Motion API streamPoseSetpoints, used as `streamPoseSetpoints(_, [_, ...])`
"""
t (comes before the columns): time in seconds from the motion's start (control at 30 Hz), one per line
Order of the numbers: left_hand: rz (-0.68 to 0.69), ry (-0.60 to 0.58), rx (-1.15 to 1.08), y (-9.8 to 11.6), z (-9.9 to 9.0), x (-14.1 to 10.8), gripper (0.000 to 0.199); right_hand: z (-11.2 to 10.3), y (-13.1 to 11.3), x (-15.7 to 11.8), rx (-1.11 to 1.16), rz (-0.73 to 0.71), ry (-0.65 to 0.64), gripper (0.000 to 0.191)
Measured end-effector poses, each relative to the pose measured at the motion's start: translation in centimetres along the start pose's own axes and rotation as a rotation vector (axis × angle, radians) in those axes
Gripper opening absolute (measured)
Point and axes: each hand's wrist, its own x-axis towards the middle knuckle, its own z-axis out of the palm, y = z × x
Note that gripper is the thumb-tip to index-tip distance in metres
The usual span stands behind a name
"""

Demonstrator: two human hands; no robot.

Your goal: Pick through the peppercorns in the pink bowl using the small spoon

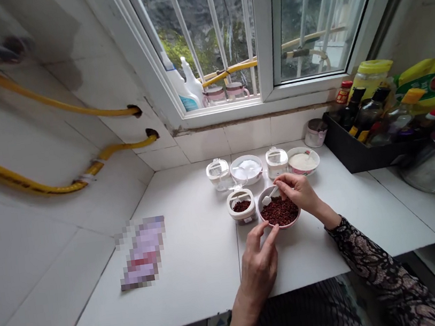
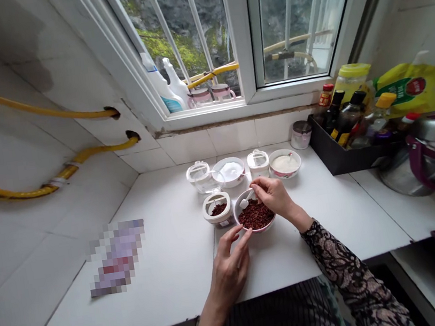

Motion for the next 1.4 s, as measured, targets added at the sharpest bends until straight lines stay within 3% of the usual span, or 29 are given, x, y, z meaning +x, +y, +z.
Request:
streamPoseSetpoints(0.27, [0.011,0.01,-0.007,0.1,-0.1,0.1,0.056,0.2,-0.8,-0.4,-0.087,-0.112,-0.142,0.016])
streamPoseSetpoints(0.53, [-0.009,0.012,-0.018,0.1,0.0,0.0,0.056,0.1,-0.4,-0.4,-0.045,-0.049,-0.195,0.018])
streamPoseSetpoints(0.83, [-0.019,0.009,-0.019,0.1,0.0,0.0,0.056,-0.5,0.2,0.2,0.276,0.27,-0.12,0.016])
streamPoseSetpoints(1.23, [-0.002,0.013,-0.017,-0.1,0.1,-0.1,0.056,-1.0,0.2,0.8,0.434,0.353,-0.08,0.026])
streamPoseSetpoints(1.4, [0.018,0.011,-0.025,-0.2,0.1,0.0,0.056,0.0,-0.7,0.5,0.457,0.219,0.022,0.034])
